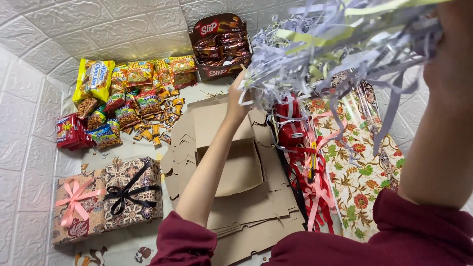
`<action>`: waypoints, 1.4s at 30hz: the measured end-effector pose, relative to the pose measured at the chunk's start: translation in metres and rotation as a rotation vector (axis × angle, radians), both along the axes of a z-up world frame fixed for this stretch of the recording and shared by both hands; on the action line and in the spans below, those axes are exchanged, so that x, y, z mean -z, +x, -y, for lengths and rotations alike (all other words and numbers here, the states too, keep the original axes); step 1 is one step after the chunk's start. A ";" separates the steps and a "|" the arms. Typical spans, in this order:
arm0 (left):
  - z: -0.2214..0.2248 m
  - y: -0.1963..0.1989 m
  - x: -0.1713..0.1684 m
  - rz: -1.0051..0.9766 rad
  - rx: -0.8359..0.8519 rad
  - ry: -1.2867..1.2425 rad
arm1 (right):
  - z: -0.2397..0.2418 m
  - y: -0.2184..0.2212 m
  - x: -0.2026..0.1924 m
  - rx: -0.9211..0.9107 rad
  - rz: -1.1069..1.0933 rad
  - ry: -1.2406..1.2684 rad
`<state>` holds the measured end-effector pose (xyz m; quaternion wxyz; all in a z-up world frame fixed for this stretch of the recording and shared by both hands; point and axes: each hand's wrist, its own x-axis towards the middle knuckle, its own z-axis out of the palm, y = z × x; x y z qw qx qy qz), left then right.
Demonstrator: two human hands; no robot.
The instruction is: Assembling a cardboard gift box by folding flaps and filling it with shredded paper filler.
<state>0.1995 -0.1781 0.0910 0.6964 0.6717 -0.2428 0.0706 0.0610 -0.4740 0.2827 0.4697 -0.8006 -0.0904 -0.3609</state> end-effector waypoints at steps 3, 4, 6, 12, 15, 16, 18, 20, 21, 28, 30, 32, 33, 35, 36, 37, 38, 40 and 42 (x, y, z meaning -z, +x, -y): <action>-0.054 -0.040 -0.005 0.138 0.008 0.082 | 0.006 -0.021 0.034 -0.093 0.041 -0.203; -0.071 -0.050 0.004 0.001 0.025 0.068 | -0.008 -0.024 0.039 -0.098 0.080 -0.141; -0.102 -0.078 0.001 -0.140 0.031 0.054 | -0.036 -0.025 0.046 -0.110 0.117 -0.075; -0.154 -0.139 0.016 -0.330 0.054 -0.053 | -0.162 -0.018 0.066 -0.096 0.348 0.301; -0.155 -0.159 0.010 -0.356 -0.028 0.017 | -0.230 -0.028 0.100 -0.092 0.157 0.219; -0.152 -0.165 0.005 -0.371 -0.078 0.068 | -0.241 -0.027 0.119 -0.148 0.067 0.183; -0.148 -0.175 -0.001 -0.388 -0.130 0.118 | -0.264 -0.031 0.146 -0.204 -0.025 0.147; -0.147 -0.183 -0.005 -0.421 -0.230 0.225 | -0.285 -0.040 0.162 -0.308 -0.230 -0.029; -0.152 -0.182 0.011 -0.423 -0.232 0.225 | -0.287 -0.040 0.173 -0.310 -0.232 -0.029; -0.166 -0.198 0.018 -0.207 -0.006 0.712 | -0.282 -0.041 0.224 -0.520 -0.668 -0.951; -0.162 -0.201 0.010 -0.250 0.025 0.749 | -0.276 -0.039 0.263 -0.471 -0.746 -1.175; -0.156 -0.202 0.007 -0.196 0.142 0.794 | -0.269 -0.039 0.311 -0.323 -0.728 -1.335; -0.153 -0.201 0.014 -0.199 0.141 0.792 | -0.270 -0.043 0.297 -0.325 -0.729 -1.337; -0.147 -0.196 0.027 -0.066 0.132 0.971 | -0.272 -0.049 0.267 -0.324 -0.672 -1.319; -0.146 -0.194 0.034 -0.065 0.132 0.970 | -0.272 -0.054 0.234 -0.322 -0.671 -1.319; -0.144 -0.191 0.042 -0.042 0.093 1.065 | -0.272 -0.059 0.200 -0.339 -0.737 -1.258; -0.142 -0.189 0.049 -0.019 0.054 1.161 | -0.272 -0.064 0.167 -0.354 -0.803 -1.194; -0.140 -0.186 0.080 -0.003 0.004 1.217 | -0.267 -0.064 0.137 -0.417 -0.837 -1.053; -0.138 -0.183 0.104 0.011 -0.049 1.273 | -0.257 -0.057 0.130 -0.479 -0.865 -0.909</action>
